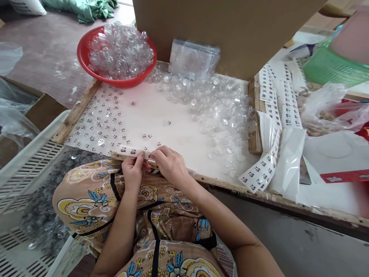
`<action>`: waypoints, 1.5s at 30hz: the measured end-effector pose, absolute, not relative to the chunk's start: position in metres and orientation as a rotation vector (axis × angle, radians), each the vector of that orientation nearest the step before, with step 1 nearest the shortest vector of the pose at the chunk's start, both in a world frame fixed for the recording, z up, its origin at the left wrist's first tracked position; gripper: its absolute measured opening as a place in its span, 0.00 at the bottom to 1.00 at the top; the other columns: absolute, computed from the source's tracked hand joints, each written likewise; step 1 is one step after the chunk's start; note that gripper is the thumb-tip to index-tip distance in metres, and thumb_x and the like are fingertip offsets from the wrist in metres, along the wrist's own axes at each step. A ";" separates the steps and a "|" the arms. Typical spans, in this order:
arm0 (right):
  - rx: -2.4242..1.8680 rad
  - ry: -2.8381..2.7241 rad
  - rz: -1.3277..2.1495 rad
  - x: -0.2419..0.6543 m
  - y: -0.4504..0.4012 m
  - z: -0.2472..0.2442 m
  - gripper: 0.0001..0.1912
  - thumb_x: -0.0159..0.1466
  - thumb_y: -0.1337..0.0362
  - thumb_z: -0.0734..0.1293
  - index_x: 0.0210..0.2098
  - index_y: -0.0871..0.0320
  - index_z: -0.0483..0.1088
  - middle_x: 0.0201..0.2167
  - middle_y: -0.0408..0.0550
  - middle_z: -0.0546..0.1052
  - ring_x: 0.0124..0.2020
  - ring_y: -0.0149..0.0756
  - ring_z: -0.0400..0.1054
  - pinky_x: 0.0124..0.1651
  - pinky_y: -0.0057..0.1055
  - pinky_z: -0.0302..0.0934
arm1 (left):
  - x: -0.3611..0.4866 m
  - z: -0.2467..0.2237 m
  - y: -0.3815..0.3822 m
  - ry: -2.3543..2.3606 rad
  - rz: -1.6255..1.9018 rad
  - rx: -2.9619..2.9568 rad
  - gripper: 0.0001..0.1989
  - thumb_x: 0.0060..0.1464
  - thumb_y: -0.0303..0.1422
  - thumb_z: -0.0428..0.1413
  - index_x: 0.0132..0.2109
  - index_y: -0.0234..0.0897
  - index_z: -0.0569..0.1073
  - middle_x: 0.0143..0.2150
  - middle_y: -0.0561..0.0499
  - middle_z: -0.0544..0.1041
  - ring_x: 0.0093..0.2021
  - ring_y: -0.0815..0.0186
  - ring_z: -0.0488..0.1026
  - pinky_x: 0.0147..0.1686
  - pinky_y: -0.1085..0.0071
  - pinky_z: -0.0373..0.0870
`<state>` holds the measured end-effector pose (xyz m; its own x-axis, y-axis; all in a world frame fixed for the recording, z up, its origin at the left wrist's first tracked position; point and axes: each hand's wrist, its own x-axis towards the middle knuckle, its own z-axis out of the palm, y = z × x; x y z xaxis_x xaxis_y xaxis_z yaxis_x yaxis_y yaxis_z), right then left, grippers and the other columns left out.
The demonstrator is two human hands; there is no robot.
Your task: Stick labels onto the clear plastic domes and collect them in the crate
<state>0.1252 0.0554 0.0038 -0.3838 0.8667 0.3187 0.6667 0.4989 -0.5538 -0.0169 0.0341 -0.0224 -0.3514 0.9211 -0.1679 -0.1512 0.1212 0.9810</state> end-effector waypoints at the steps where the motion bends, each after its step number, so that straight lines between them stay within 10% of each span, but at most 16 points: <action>1: -1.246 -2.155 0.466 0.125 0.055 0.003 0.11 0.71 0.65 0.60 0.38 0.57 0.73 0.38 0.52 0.77 0.37 0.36 0.72 0.36 0.30 0.63 | -0.017 -0.022 0.034 1.444 1.415 0.808 0.16 0.54 0.43 0.60 0.28 0.35 0.72 0.17 0.56 0.73 0.13 0.69 0.70 0.14 0.75 0.69; 19: -1.120 -1.877 0.744 0.138 0.076 0.015 0.05 0.67 0.68 0.62 0.35 0.55 0.68 0.40 0.50 0.75 0.43 0.37 0.70 0.43 0.34 0.66 | -0.018 -0.023 0.034 1.399 1.413 0.717 0.17 0.53 0.43 0.60 0.26 0.34 0.73 0.16 0.53 0.75 0.12 0.68 0.70 0.13 0.75 0.68; 29: -1.838 -1.513 0.872 0.219 0.118 -0.025 0.09 0.58 0.57 0.67 0.28 0.56 0.69 0.21 0.42 0.69 0.24 0.31 0.61 0.29 0.32 0.56 | -0.017 -0.028 0.033 1.357 1.464 0.664 0.16 0.51 0.43 0.62 0.28 0.33 0.73 0.15 0.53 0.74 0.13 0.69 0.70 0.13 0.77 0.68; 45: -1.818 -1.901 0.580 0.186 0.119 -0.025 0.05 0.61 0.64 0.65 0.32 0.57 0.72 0.34 0.50 0.74 0.28 0.33 0.65 0.34 0.33 0.57 | -0.017 -0.028 0.033 1.379 1.445 0.688 0.16 0.52 0.43 0.61 0.29 0.33 0.73 0.16 0.53 0.75 0.13 0.68 0.71 0.13 0.76 0.68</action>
